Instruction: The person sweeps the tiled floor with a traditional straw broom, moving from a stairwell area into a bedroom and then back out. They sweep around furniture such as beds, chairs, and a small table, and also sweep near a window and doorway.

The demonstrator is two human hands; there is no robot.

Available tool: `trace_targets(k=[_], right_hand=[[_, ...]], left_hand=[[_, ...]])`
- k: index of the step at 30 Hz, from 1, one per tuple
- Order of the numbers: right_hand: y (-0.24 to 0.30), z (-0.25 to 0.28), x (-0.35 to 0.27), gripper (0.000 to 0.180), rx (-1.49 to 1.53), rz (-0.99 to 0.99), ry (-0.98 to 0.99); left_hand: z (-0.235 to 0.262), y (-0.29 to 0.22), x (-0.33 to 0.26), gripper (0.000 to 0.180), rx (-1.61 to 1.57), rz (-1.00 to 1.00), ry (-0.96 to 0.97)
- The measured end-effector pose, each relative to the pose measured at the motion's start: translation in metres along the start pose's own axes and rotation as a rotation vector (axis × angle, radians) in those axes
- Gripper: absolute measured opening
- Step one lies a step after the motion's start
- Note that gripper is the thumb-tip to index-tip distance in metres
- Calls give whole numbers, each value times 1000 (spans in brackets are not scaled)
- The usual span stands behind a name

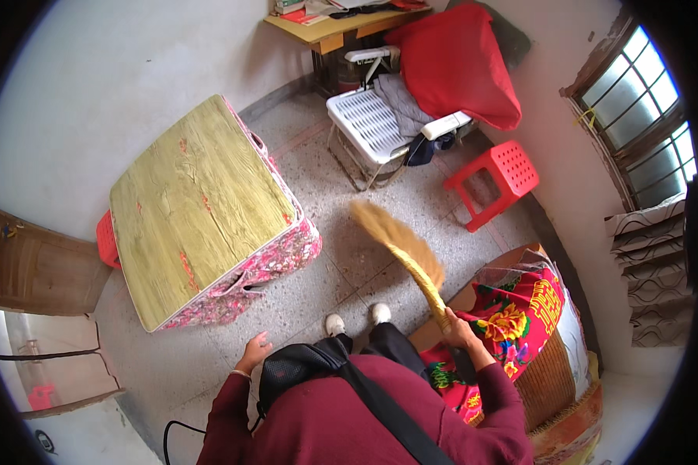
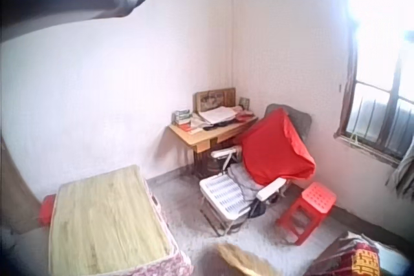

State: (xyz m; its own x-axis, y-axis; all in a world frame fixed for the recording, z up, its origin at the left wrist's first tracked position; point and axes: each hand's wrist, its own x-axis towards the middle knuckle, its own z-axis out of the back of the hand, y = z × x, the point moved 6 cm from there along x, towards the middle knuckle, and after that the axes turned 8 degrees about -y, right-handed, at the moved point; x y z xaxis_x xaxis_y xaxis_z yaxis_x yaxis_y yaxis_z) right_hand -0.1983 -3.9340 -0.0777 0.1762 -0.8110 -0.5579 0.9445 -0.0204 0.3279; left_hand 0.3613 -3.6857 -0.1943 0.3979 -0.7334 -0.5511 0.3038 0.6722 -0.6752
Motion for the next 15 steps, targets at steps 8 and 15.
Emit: trace_targets(k=[8,15], right_hand=[[-41,-16,64,67,491,-153,-347],[-30,-99,78,58,584,-503,-26]], left_hand=[[6,-6,10,57,-32,-207,58],[10,15,-39,57,-129,84,97]])
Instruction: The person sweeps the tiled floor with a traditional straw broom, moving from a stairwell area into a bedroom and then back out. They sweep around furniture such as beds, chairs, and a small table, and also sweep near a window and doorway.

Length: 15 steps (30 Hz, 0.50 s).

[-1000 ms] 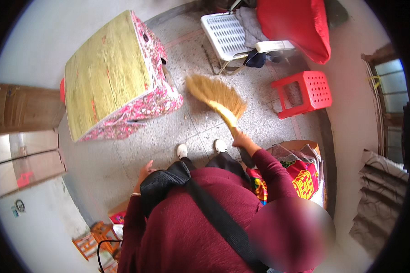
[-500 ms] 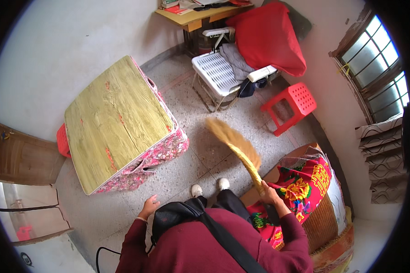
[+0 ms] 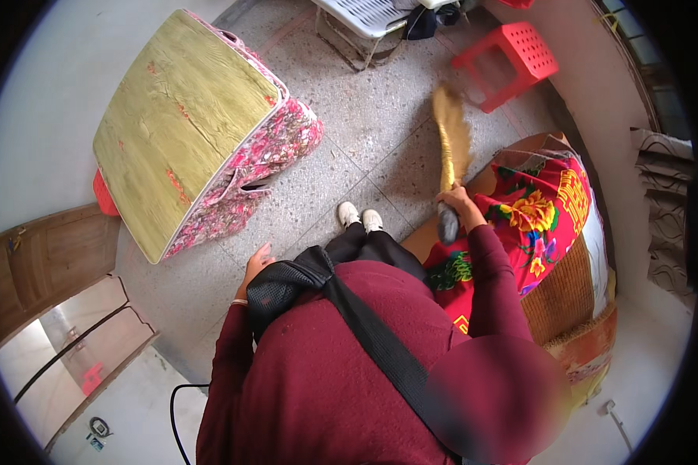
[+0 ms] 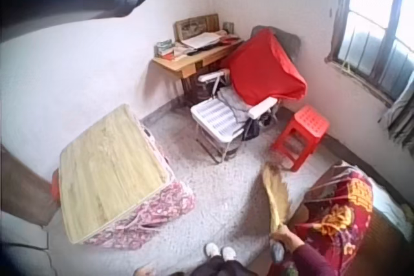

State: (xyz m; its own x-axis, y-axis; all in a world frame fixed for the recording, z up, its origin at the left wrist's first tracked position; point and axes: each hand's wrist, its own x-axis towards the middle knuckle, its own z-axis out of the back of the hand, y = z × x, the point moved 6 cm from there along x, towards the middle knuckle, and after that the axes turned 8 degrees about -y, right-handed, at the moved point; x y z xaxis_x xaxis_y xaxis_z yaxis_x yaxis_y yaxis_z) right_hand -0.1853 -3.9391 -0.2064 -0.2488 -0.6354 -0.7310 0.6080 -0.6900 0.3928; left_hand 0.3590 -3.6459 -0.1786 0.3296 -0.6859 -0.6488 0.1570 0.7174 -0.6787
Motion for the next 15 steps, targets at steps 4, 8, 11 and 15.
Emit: trace_targets(k=[4,8,11,15], right_hand=[[-28,-35,-25,74,-305,153,56],[-34,-45,-79,82,-463,260,159],[-39,-47,-104,82,-532,333,238],[-50,-28,-115,83,-474,532,274]], left_hand=[[-4,-6,-29,59,55,135,-30],[-10,53,-24,60,-99,121,-50],[-27,41,-14,60,-120,163,-10],[-37,-5,-14,59,22,-5,39]])
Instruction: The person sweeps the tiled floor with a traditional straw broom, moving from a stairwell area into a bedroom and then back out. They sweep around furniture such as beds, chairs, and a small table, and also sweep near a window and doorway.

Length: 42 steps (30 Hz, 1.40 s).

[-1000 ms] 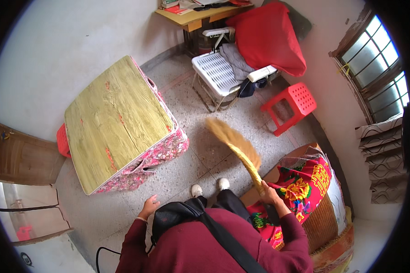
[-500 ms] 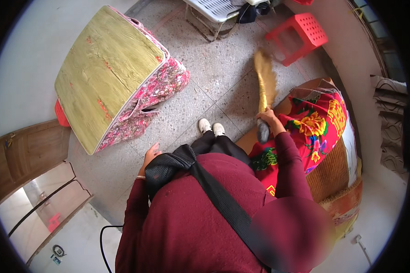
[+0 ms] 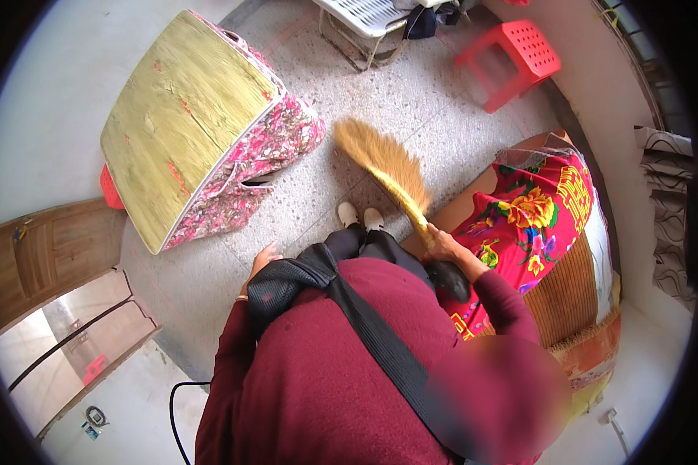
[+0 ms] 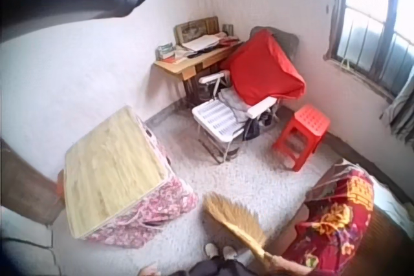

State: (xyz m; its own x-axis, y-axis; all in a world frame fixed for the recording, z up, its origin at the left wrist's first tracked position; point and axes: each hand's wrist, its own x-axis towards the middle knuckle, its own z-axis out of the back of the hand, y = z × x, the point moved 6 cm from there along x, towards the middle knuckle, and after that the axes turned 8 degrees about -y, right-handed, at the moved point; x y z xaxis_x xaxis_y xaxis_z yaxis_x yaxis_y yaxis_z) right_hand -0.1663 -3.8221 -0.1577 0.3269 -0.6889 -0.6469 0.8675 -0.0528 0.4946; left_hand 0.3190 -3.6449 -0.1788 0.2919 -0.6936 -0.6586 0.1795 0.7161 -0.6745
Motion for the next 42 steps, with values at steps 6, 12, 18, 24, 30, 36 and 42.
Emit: trace_targets(k=[6,12,18,24,30,36,42], right_hand=[[5,75,-16,83,200,16,-52],[28,64,32,79,-20,-185,-211],[58,-55,72,79,-19,-369,-161],[118,-172,7,77,-92,-317,-85],[155,-269,-69,77,-74,-254,-46],[198,-250,-160,76,-217,-44,-76],[198,-219,-204,92,-155,-184,-126]], left_hand=[[29,-21,-4,55,-67,-202,13],[64,10,8,59,54,-152,-27],[111,10,-3,63,127,-147,43],[194,93,-4,65,13,-63,136],[270,167,-6,63,88,-189,156],[278,162,-33,60,44,-190,137],[265,199,-41,54,129,-136,122]])
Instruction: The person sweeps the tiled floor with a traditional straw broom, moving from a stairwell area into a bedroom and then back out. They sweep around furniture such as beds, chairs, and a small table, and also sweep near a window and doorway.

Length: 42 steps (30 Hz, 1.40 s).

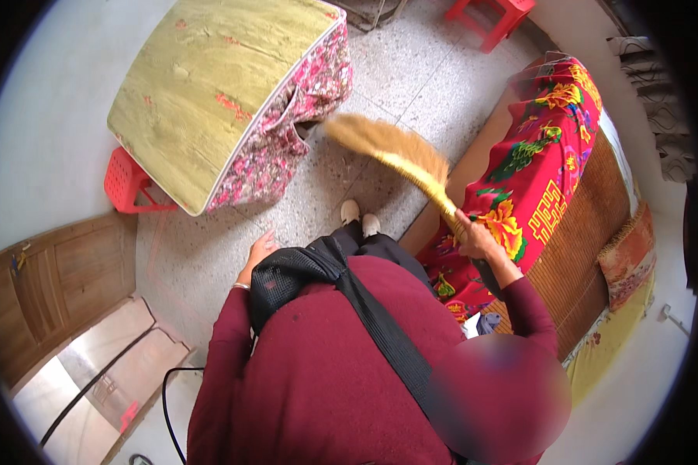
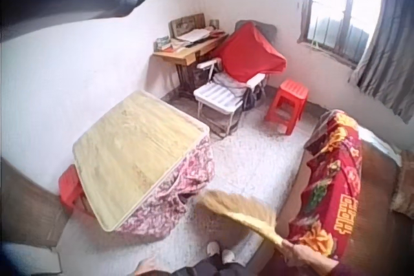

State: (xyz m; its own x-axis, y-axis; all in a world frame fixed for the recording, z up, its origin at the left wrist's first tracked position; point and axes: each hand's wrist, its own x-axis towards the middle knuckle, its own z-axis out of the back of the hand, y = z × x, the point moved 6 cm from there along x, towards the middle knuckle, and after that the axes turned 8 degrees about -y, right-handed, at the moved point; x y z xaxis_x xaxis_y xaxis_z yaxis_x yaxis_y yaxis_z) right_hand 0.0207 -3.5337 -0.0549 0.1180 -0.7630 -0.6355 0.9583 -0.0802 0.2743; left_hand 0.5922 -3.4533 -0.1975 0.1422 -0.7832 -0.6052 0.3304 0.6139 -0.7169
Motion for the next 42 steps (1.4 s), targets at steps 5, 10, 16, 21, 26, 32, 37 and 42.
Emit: trace_targets(k=[5,10,16,21,26,32,37,42], right_hand=[[-16,-27,76,87,48,-34,-120],[24,-77,112,76,29,-157,108],[47,-97,60,67,-144,84,208],[35,-70,22,77,-185,251,242],[23,-19,-16,90,-113,174,221],[11,-48,15,90,40,73,-88],[37,-148,52,88,111,-209,-51],[129,-246,-19,93,61,-133,94]], left_hand=[[-8,-9,-44,53,188,-15,20],[-12,-38,-90,52,169,32,-52],[-16,25,-120,54,66,144,-76],[-28,53,-126,55,-134,222,-66],[-28,23,-135,51,112,27,-104],[-26,67,-170,54,-13,148,-73],[-1,148,-204,53,-107,89,-84],[55,213,-247,52,-80,110,-180]])
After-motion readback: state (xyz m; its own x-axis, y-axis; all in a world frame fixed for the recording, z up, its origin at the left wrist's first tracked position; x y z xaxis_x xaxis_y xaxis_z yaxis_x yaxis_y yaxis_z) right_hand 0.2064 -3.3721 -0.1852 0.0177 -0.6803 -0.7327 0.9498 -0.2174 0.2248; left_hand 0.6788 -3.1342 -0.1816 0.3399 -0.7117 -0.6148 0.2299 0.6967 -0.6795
